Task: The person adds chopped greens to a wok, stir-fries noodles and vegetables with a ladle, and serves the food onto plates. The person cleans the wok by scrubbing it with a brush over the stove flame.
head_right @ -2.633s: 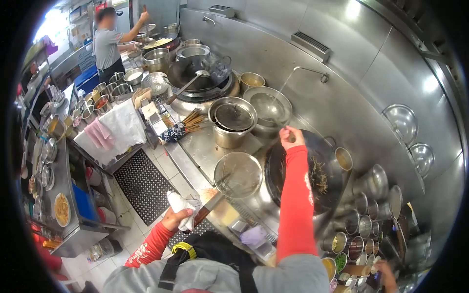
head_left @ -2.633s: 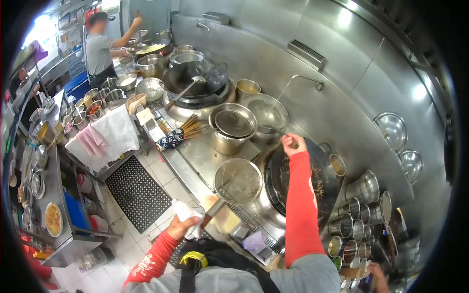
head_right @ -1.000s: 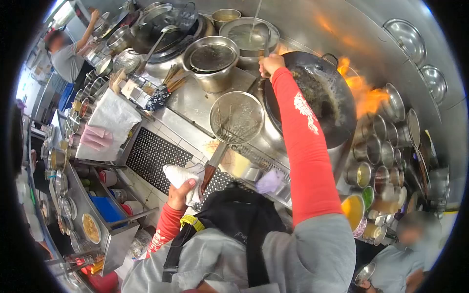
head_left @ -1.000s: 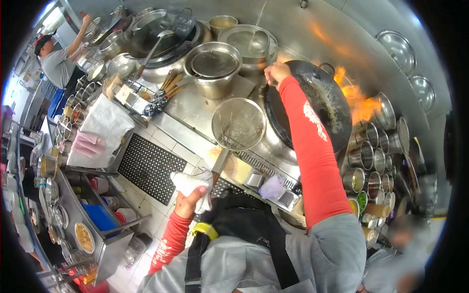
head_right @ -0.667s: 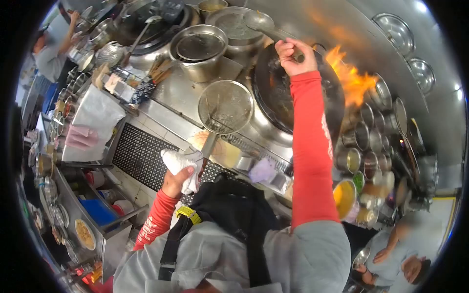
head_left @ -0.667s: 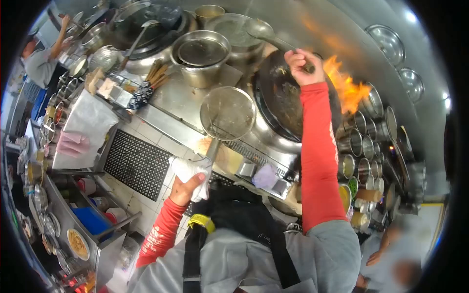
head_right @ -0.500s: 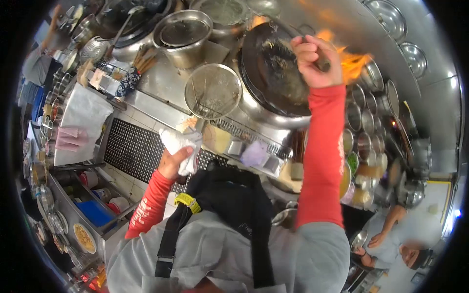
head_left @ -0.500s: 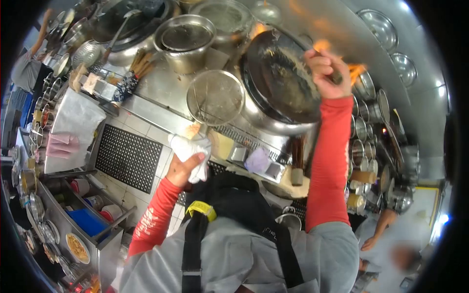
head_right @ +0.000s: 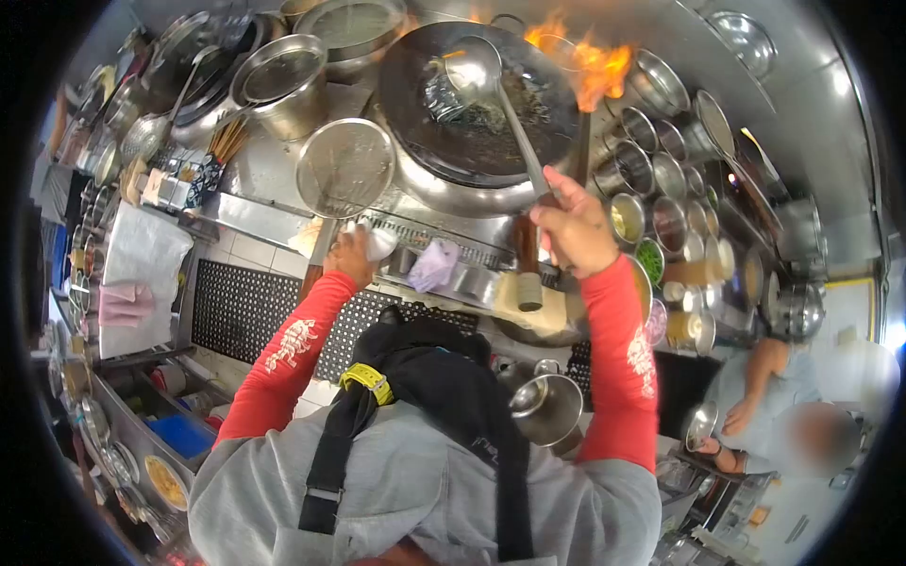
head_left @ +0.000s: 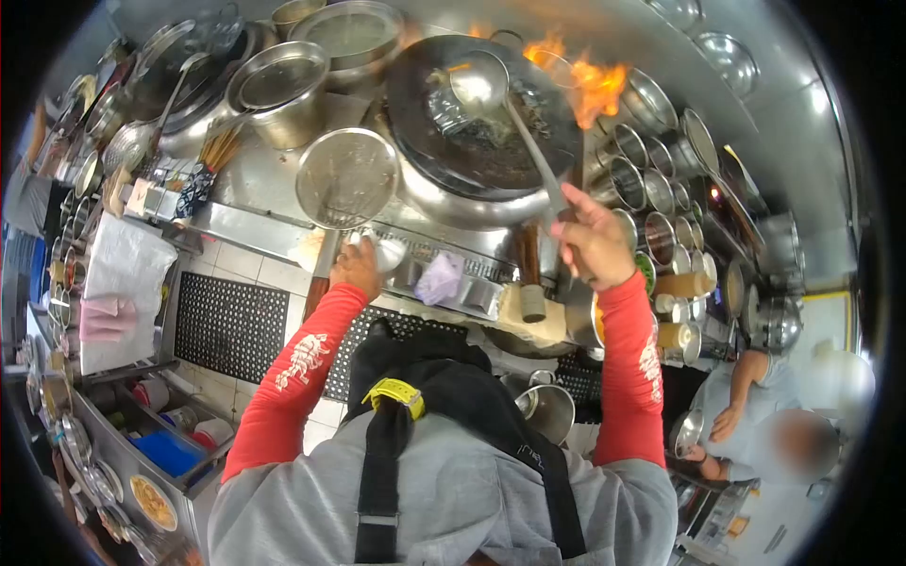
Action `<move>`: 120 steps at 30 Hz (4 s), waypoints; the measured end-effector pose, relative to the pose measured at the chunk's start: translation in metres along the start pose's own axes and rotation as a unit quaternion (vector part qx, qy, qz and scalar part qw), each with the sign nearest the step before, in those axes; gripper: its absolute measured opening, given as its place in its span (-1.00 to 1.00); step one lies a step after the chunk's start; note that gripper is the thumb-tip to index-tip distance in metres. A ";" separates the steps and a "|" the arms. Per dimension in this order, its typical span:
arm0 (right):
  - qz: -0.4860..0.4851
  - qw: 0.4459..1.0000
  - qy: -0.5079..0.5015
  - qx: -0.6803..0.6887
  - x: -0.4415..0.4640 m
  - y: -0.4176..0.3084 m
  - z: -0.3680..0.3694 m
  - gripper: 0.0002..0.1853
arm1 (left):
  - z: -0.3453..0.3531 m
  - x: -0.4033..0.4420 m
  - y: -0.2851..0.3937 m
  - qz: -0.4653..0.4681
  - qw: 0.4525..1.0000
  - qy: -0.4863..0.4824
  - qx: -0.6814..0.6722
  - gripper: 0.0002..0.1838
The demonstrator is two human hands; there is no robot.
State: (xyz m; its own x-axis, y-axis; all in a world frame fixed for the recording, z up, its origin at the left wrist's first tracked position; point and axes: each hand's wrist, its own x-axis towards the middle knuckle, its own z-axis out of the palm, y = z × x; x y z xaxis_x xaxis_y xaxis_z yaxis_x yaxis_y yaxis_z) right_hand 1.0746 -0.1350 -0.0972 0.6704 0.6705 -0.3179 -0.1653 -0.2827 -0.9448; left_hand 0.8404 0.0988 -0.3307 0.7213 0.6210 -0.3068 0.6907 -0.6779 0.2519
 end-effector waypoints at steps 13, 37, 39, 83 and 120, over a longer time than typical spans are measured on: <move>-0.181 0.944 0.158 -0.226 -0.159 0.169 -0.076 -0.32 | -0.003 -0.005 0.031 -0.032 0.986 -0.005 0.165 0.10; -0.123 0.951 0.216 -0.182 -0.228 0.218 -0.050 -0.27 | -0.143 0.147 0.198 0.280 0.909 0.307 -0.038 -0.71; -0.147 0.932 0.237 -0.230 -0.219 0.241 -0.041 -0.27 | -0.152 0.119 0.198 0.305 0.898 0.289 -0.128 -0.67; -0.189 0.949 0.081 -0.241 -0.112 0.129 -0.078 -0.27 | -0.008 0.003 -0.013 -0.035 0.940 -0.025 -0.337 -0.25; 0.002 1.000 0.025 -0.017 -0.005 0.152 0.025 -0.71 | -0.087 -0.120 -0.020 0.186 0.467 -0.124 -0.855 -0.52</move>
State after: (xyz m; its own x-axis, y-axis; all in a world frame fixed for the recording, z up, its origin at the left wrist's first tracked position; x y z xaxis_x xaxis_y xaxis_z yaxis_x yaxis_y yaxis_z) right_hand 1.0282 -0.1643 -0.2412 0.7047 0.6352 -0.3160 -0.1439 -0.3082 -0.9404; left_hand 0.7443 0.0717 -0.2193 0.9263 0.3766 0.0078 -0.2970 0.7175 0.6300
